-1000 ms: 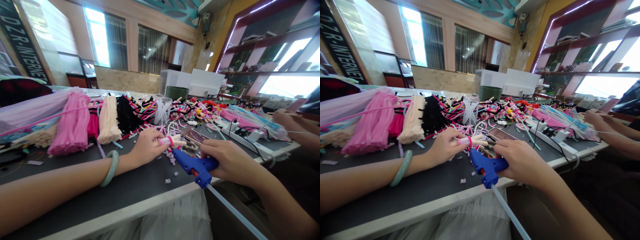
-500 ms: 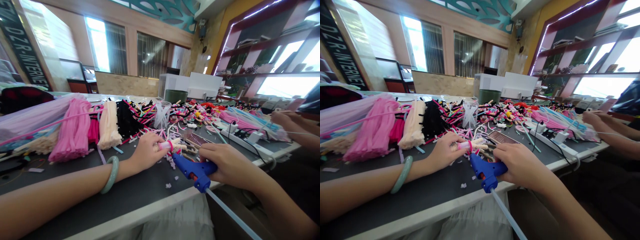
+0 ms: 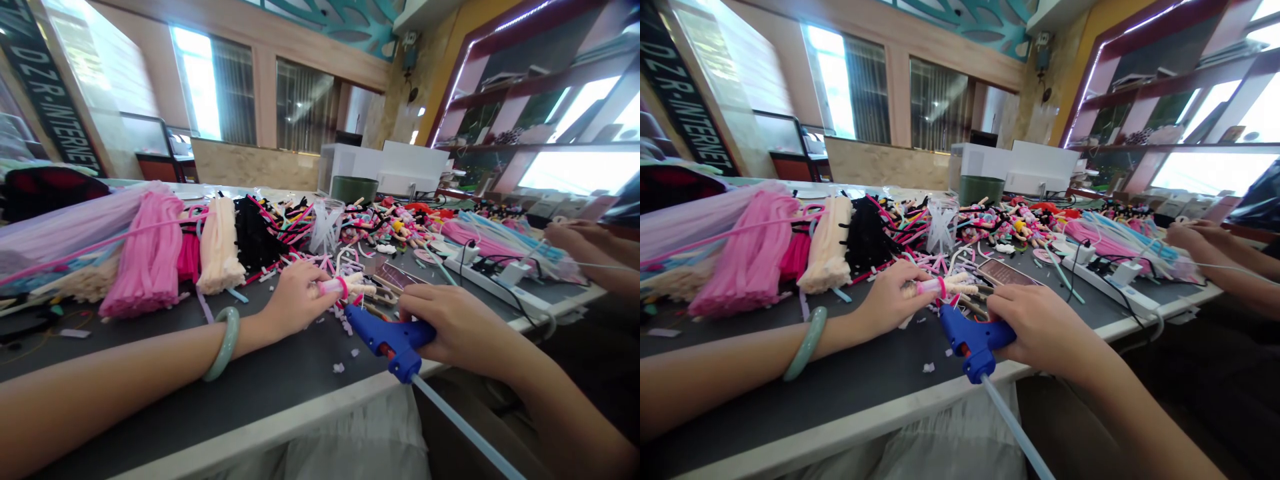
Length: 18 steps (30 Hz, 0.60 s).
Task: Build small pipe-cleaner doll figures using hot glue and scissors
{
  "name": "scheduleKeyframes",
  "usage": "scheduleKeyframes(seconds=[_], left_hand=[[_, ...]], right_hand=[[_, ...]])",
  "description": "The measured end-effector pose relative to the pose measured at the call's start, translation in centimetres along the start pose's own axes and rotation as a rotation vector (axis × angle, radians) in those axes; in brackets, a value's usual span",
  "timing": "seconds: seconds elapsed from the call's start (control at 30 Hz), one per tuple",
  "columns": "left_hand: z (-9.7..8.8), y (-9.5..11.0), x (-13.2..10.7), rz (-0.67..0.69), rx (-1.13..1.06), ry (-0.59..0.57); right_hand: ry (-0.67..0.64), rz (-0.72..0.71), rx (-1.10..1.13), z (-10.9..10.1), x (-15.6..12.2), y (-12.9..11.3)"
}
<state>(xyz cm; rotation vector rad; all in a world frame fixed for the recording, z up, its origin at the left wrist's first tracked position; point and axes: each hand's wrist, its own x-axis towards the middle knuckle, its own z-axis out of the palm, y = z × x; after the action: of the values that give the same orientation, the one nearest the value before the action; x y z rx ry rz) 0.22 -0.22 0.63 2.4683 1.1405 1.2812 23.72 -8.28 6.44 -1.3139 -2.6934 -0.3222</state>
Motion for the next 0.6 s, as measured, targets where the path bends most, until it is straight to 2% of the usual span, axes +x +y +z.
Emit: scheduleKeyframes(seconds=[0.47, 0.6], left_hand=[[-0.17, 0.17, 0.10, -0.089, -0.030, -0.006], [-0.38, 0.46, 0.17, -0.181, -0.099, -0.043]], right_hand=[[0.027, -0.002, 0.019, -0.34, -0.04, -0.12], [0.048, -0.013, -0.025, -0.20, -0.07, -0.20]])
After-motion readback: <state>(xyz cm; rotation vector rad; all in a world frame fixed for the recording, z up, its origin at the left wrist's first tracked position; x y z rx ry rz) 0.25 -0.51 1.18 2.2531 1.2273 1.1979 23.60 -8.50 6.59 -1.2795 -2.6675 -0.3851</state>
